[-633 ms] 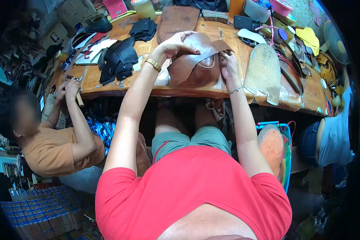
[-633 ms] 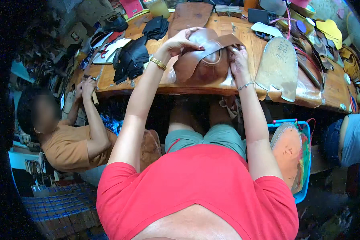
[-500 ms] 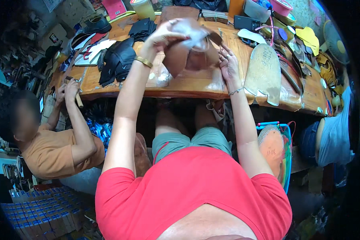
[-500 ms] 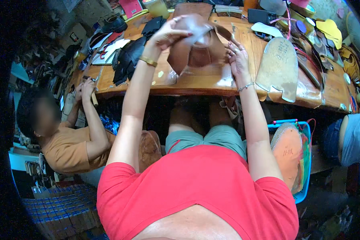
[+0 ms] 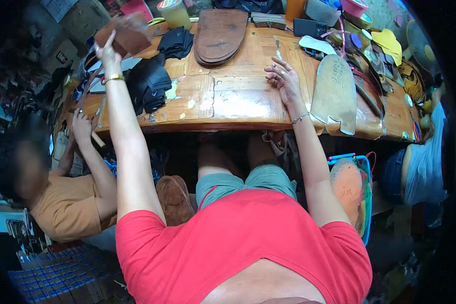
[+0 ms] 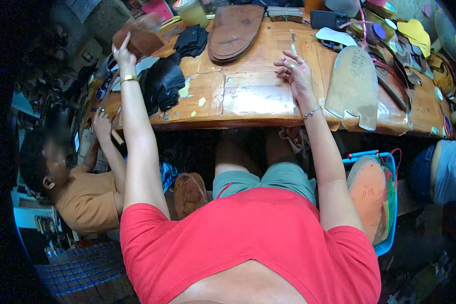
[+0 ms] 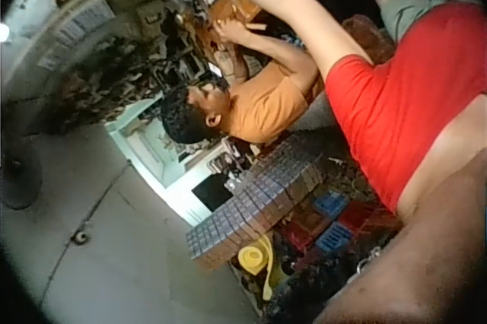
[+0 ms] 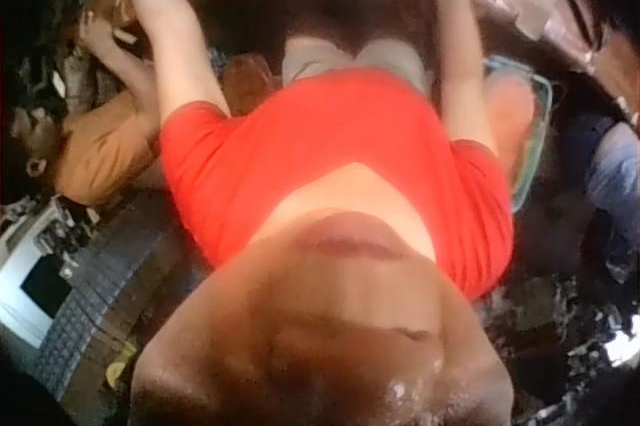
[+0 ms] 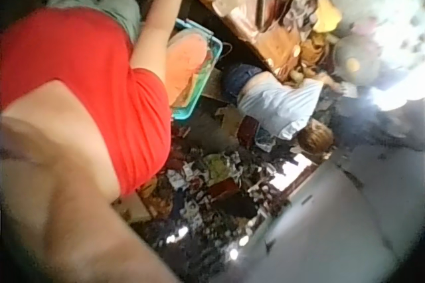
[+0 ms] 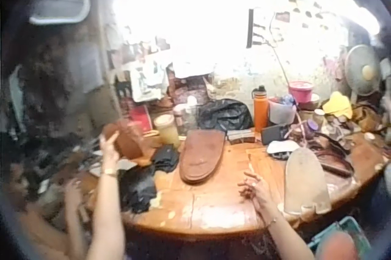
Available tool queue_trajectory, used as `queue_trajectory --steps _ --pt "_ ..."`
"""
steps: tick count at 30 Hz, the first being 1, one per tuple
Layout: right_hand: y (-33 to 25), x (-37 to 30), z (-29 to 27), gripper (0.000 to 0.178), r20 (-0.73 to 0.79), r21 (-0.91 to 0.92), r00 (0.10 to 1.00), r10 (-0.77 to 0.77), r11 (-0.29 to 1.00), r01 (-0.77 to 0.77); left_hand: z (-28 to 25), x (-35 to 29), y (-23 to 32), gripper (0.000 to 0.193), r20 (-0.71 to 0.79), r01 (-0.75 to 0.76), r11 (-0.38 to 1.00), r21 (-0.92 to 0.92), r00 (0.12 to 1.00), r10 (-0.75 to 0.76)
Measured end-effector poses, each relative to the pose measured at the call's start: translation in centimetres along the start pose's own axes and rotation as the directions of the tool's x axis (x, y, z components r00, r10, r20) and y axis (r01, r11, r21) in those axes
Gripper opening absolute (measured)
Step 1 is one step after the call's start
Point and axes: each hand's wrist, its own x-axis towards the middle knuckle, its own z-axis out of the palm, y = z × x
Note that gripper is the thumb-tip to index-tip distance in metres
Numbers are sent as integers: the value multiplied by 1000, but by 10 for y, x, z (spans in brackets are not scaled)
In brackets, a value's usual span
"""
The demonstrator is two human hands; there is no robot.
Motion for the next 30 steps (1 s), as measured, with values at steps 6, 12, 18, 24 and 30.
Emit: queue_trajectory --steps 6,12,18,24,30 --pt "0 0 11 37 -10 10 1000 8 1000 -8 -180 21 -74 34 -339 300 939 166 912 -231" --pt "3 1 5 34 -13 -54 1000 -12 998 11 -194 -11 -96 70 -620 352 890 291 777 -105" --pt "4 0 10 33 10 -46 1000 -7 999 7 -185 -13 -65 80 -631 411 801 436 774 -53" --pt "12 4 0 35 29 -148 997 -66 987 69 -69 -63 -22 72 -425 324 351 878 865 265" --pt "-3 -4 -7 32 35 -347 972 -233 909 231 30 -149 -16 42 98 -9 863 505 994 -47"
